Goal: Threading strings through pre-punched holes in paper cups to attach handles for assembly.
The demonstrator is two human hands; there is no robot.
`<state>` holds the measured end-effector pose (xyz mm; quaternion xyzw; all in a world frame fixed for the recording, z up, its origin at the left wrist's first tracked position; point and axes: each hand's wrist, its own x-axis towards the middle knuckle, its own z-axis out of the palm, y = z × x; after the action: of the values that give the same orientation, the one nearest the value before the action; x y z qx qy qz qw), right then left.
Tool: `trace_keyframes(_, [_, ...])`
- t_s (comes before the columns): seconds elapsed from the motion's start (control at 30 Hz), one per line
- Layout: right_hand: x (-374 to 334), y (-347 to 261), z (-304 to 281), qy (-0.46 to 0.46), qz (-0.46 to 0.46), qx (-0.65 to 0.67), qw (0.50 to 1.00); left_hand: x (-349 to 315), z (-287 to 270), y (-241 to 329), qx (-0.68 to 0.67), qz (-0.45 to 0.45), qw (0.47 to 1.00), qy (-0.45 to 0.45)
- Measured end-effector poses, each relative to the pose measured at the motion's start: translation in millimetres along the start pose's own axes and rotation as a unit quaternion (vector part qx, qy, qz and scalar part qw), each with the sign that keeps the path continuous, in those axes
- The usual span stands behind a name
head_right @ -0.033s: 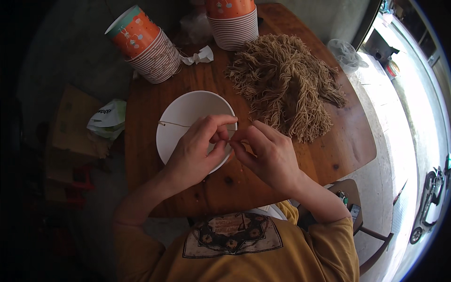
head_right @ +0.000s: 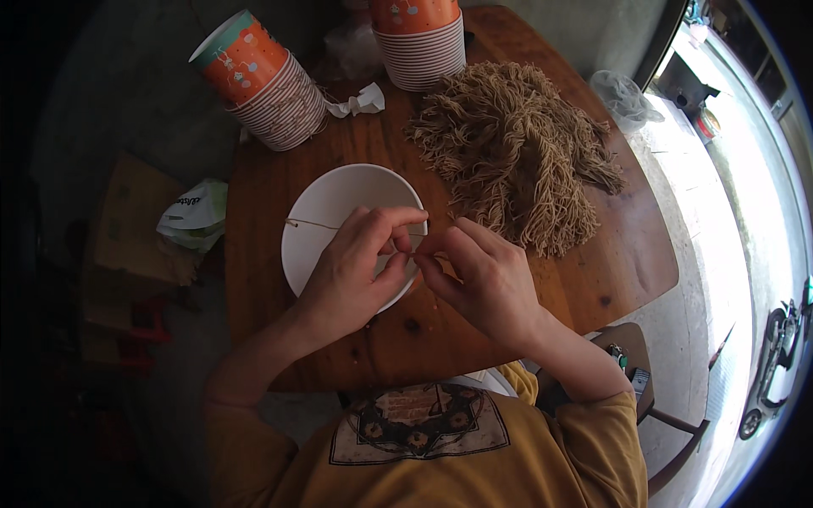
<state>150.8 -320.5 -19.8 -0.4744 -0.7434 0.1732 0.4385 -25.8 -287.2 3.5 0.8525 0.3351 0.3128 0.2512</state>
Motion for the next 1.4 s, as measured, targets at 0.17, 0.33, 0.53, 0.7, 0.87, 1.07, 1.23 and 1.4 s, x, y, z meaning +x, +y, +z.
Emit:
trace_keyframes(0.17, [0, 0, 0, -0.004, 0.007, 0.004, 1.000, -2, 2, 3, 0.038, -0.003, 0.999, 0.008])
trace_keyframes(0.33, [1, -1, 0, -0.003, -0.007, -0.005, 1.000, -5, 2, 9, 0.108, 0.016, 0.993, 0.034])
trace_keyframes(0.53, [1, 0, -1, -0.004, -0.020, -0.013, 1.000, -6, 2, 12, 0.127, 0.007, 0.991, 0.043])
trace_keyframes(0.7, [1, -1, -1, 0.001, -0.014, 0.003, 1.000, -10, 5, 11, 0.023, -0.056, 0.997, 0.044])
trace_keyframes(0.87, [0, -1, -2, -0.009, 0.015, 0.037, 0.999, -10, 4, 8, -0.081, -0.123, 0.989, 0.034])
trace_keyframes(1.07, [-1, 0, 0, -0.016, 0.051, 0.073, 0.996, -10, 5, 1, -0.230, -0.193, 0.954, 0.019])
trace_keyframes(1.23, [-1, 1, 1, -0.016, 0.073, 0.083, 0.994, -4, 2, -3, -0.404, -0.274, 0.873, -0.014])
trace_keyframes(1.4, [1, -1, 3, -0.006, 0.075, 0.079, 0.994, 0, -1, -1, -0.410, -0.266, 0.872, -0.024])
